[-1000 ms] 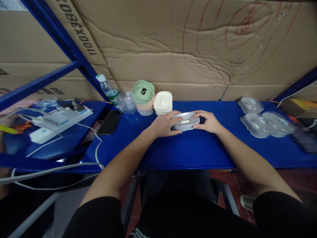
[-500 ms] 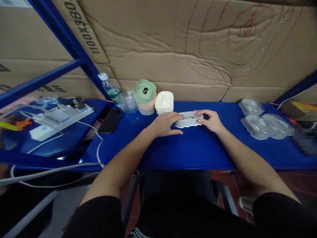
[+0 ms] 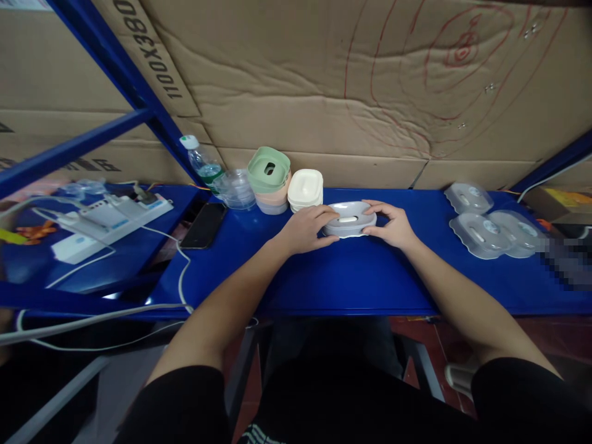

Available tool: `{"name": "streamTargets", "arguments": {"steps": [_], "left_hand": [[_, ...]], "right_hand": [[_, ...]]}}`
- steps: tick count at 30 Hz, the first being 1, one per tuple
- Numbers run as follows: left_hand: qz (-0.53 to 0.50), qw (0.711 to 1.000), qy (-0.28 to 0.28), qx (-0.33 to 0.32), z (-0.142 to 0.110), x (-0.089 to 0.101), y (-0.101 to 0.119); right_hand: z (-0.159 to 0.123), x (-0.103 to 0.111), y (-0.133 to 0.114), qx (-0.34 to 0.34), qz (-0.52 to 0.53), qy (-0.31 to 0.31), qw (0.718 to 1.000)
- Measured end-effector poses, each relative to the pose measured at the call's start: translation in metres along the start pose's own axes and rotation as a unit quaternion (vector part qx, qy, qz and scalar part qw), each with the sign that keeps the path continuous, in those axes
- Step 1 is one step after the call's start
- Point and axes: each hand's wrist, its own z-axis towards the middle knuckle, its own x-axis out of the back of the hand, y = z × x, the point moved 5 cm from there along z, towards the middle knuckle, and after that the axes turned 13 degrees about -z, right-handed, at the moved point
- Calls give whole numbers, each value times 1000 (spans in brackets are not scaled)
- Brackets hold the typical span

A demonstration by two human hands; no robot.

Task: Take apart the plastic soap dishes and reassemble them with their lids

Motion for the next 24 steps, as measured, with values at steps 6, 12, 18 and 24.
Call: {"name": "streamTargets", "arguments": {"steps": [6, 12, 18, 24], "left_hand": [[30, 1000, 4, -9, 1, 2, 2], [34, 999, -6, -1, 1, 1, 1], [29, 1000, -10, -2, 2, 2, 1], [24, 998, 42, -36, 0, 5, 5]], "right_hand": [[0, 0, 5, -30, -12, 9, 999], [-1, -3, 9, -43, 6, 24, 999], [0, -4, 7, -32, 37, 33, 998], [0, 4, 2, -31, 14, 70, 997]]}}
